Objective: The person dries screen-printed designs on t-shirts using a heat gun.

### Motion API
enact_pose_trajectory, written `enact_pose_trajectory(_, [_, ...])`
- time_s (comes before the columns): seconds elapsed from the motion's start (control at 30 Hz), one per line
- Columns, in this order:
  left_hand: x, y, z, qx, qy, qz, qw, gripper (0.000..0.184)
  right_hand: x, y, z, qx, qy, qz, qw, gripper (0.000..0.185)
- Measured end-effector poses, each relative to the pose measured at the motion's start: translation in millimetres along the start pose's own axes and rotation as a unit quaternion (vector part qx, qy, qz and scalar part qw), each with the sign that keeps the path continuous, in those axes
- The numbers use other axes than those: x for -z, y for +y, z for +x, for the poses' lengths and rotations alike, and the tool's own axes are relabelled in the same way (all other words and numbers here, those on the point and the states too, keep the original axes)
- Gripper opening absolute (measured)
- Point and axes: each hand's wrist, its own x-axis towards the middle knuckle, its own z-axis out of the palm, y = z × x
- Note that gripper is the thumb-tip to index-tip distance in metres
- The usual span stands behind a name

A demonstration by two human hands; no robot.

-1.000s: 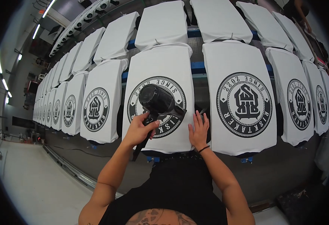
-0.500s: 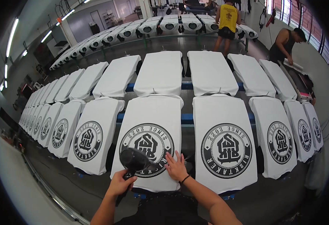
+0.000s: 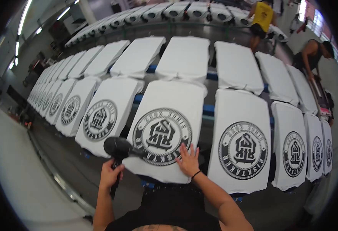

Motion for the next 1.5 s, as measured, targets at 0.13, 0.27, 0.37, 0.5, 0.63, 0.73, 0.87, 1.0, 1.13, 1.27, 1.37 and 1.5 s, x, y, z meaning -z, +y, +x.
enact_pose_trajectory(0.13, [14, -4, 21, -0.024, 0.053, 0.015, 0.998, 0.02, 7, -3, 1, -0.014, 0.005, 0.019, 1.0, 0.07])
enact_pose_trajectory(0.27, [22, -1, 62, -0.02, 0.055, -0.038, 0.998, 0.022, 4, -6, 1, -0.028, -0.003, 0.019, 0.999, 0.073])
enact_pose_trajectory(0.37, [20, 19, 94, -0.013, 0.044, -0.03, 0.998, 0.021, 4, -9, 2, -0.043, 0.01, 0.011, 0.999, 0.073])
enact_pose_trajectory(0.5, [6, 32, 142, -0.04, 0.011, -0.062, 0.997, 0.021, 4, -11, -1, -0.059, 0.003, 0.019, 0.998, 0.073])
enact_pose_trajectory(0.63, [-9, 48, 179, -0.065, 0.001, -0.048, 0.997, 0.021, 6, -17, -2, -0.069, 0.015, 0.024, 0.997, 0.073])
enact_pose_trajectory(0.73, [-29, 54, 210, -0.082, -0.005, -0.004, 0.997, 0.022, 5, -19, 2, -0.083, 0.012, 0.01, 0.996, 0.072])
enact_pose_trajectory(0.87, [-57, 66, 235, -0.073, -0.054, -0.004, 0.996, 0.021, -2, -18, -1, -0.086, 0.024, 0.019, 0.996, 0.07])
enact_pose_trajectory(1.0, [-92, 76, 243, -0.109, -0.102, 0.049, 0.988, 0.026, -2, -17, 0, -0.098, 0.042, 0.037, 0.994, 0.069])
enact_pose_trajectory(1.13, [-120, 84, 232, -0.081, -0.183, 0.033, 0.979, 0.026, -2, -18, 1, -0.111, 0.057, 0.053, 0.991, 0.07])
enact_pose_trajectory(1.27, [-134, 96, 205, -0.08, -0.263, 0.077, 0.958, 0.027, 1, -20, 3, -0.112, 0.043, 0.023, 0.993, 0.071])
enact_pose_trajectory(1.37, [-144, 92, 202, -0.095, -0.285, 0.112, 0.947, 0.028, 0, -19, 4, -0.112, 0.059, 0.028, 0.992, 0.071])
enact_pose_trajectory(1.5, [-150, 94, 209, -0.112, -0.274, 0.1, 0.95, 0.027, 7, -20, 10, -0.118, 0.045, 0.028, 0.992, 0.072])
